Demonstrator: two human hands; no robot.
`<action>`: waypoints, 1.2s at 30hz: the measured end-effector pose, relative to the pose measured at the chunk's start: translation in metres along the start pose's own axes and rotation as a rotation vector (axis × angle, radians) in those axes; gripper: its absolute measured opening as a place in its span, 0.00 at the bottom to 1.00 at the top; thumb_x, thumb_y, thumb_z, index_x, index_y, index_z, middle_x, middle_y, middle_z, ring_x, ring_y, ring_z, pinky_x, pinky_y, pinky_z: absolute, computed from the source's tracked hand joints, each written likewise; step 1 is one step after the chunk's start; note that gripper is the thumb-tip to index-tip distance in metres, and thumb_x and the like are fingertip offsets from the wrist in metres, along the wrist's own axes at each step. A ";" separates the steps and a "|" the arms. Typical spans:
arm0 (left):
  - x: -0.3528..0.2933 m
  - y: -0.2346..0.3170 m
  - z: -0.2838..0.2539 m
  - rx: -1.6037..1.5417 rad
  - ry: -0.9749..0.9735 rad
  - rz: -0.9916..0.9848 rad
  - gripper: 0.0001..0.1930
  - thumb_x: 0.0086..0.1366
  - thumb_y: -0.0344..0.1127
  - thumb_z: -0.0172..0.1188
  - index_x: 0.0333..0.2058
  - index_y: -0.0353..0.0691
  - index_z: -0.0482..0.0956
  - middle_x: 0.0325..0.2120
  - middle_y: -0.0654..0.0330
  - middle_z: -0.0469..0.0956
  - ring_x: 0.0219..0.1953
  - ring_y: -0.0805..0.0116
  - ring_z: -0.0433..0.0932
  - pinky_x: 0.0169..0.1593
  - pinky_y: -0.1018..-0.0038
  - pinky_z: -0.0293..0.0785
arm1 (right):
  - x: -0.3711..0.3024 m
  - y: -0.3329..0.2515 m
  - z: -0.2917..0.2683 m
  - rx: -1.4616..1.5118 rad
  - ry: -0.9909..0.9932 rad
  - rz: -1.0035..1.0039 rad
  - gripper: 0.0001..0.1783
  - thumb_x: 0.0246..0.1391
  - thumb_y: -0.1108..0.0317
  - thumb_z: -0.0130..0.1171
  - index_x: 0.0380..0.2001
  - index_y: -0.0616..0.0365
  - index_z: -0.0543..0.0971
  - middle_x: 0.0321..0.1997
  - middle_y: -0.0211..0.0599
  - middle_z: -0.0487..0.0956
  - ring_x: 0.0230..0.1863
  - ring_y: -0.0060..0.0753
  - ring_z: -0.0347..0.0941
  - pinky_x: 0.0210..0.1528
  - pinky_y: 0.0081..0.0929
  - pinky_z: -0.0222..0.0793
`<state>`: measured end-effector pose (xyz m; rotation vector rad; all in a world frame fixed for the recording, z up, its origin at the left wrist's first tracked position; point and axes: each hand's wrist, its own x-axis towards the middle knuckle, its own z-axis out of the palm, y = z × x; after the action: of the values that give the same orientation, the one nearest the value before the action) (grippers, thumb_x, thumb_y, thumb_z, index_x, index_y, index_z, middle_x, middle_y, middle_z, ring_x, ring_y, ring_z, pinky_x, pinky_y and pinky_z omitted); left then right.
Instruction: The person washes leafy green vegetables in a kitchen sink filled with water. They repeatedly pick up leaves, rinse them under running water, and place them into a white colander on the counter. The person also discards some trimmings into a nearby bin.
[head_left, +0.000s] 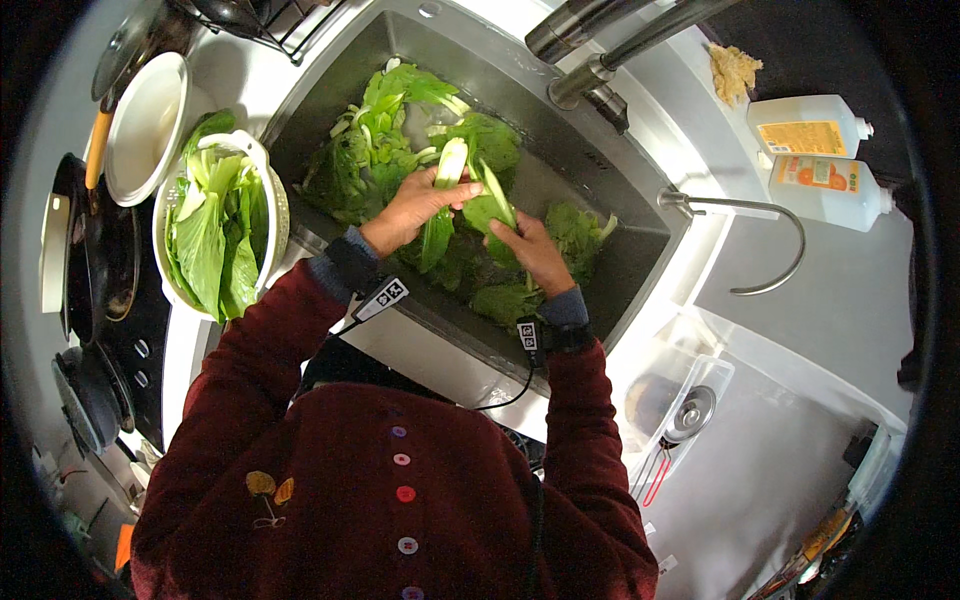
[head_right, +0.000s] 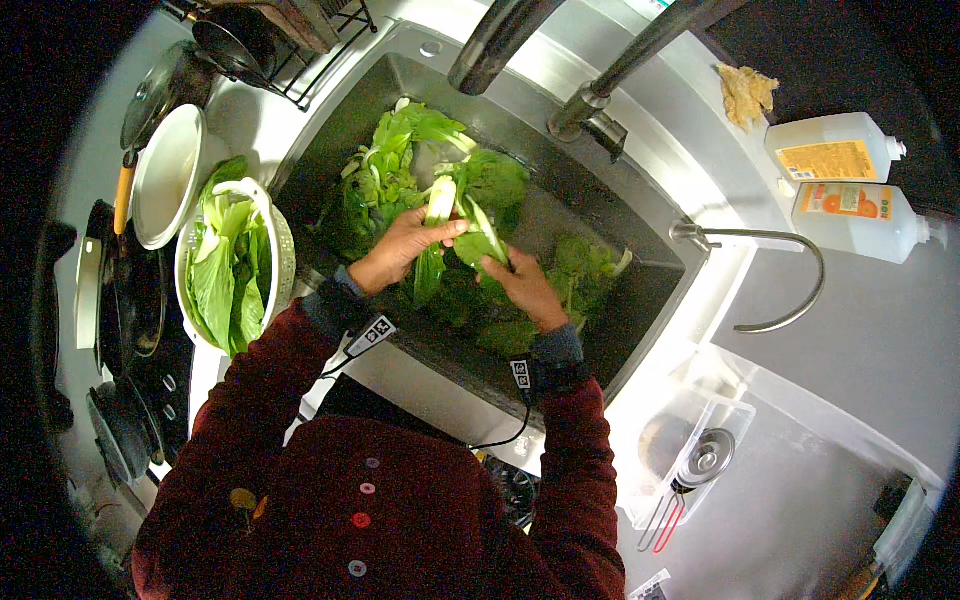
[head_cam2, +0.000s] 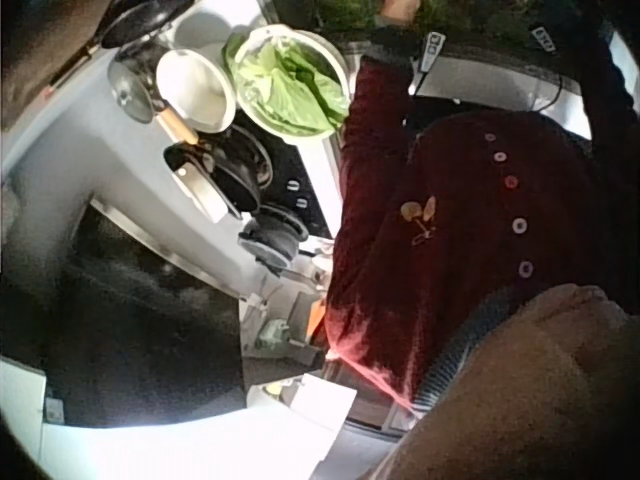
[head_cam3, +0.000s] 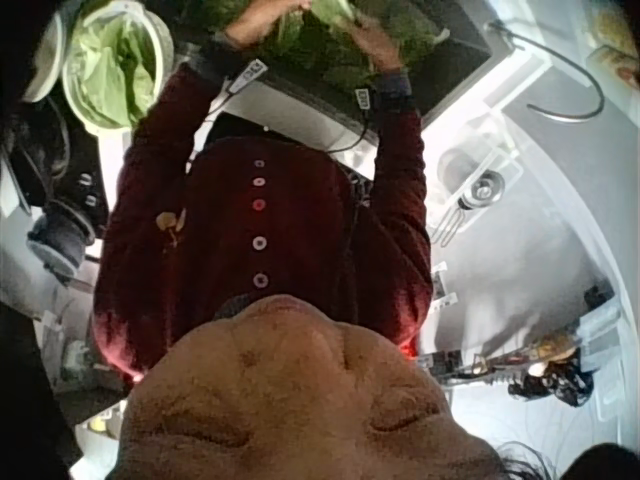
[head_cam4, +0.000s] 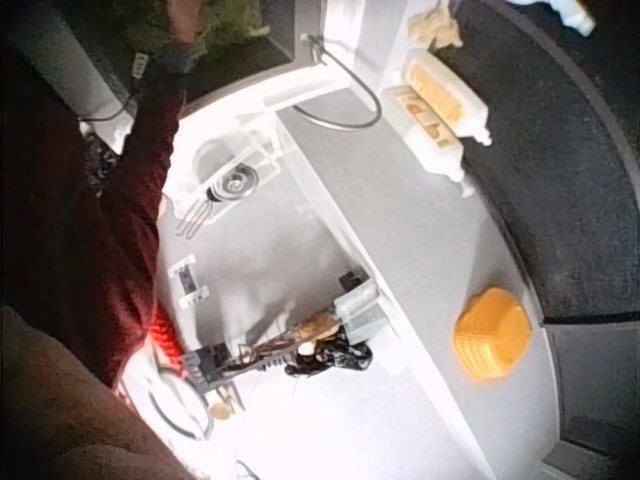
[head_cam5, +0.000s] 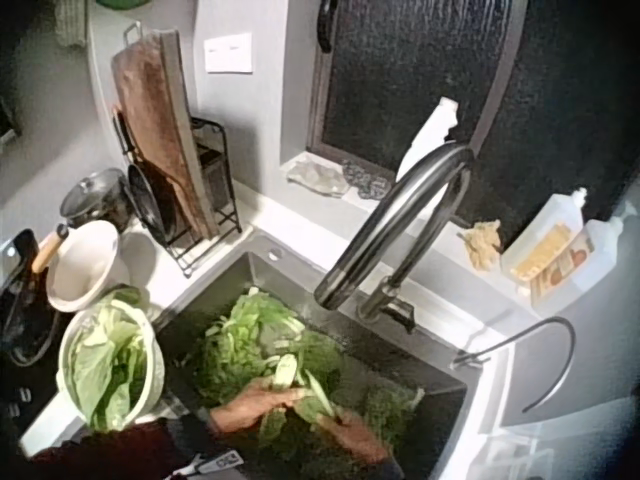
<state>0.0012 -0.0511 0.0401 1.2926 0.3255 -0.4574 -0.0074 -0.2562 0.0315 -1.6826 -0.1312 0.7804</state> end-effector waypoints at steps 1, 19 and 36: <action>0.000 0.001 -0.001 -0.028 0.025 -0.031 0.13 0.50 0.39 0.65 0.31 0.38 0.76 0.23 0.67 0.74 0.23 0.79 0.68 0.29 0.82 0.65 | 0.002 0.001 0.002 -0.009 -0.059 -0.032 0.18 0.55 0.57 0.50 0.42 0.59 0.73 0.29 0.29 0.77 0.32 0.21 0.69 0.39 0.23 0.63; -0.001 -0.007 -0.017 -0.270 0.167 -0.166 0.11 0.53 0.36 0.62 0.32 0.37 0.74 0.27 0.61 0.78 0.24 0.75 0.75 0.22 0.81 0.63 | 0.013 0.008 0.023 0.145 0.309 -0.059 0.27 0.51 0.53 0.55 0.45 0.65 0.69 0.31 0.31 0.76 0.34 0.23 0.67 0.42 0.24 0.61; -0.015 -0.014 -0.010 0.306 -0.072 -0.215 0.20 0.51 0.51 0.62 0.34 0.39 0.76 0.23 0.67 0.75 0.19 0.81 0.67 0.18 0.81 0.60 | 0.016 0.008 -0.004 0.401 0.269 -0.039 0.22 0.52 0.55 0.53 0.42 0.62 0.71 0.41 0.34 0.73 0.43 0.28 0.65 0.46 0.27 0.58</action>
<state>-0.0186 -0.0420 0.0328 1.5411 0.3445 -0.7576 0.0047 -0.2536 0.0181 -1.3805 0.1701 0.5033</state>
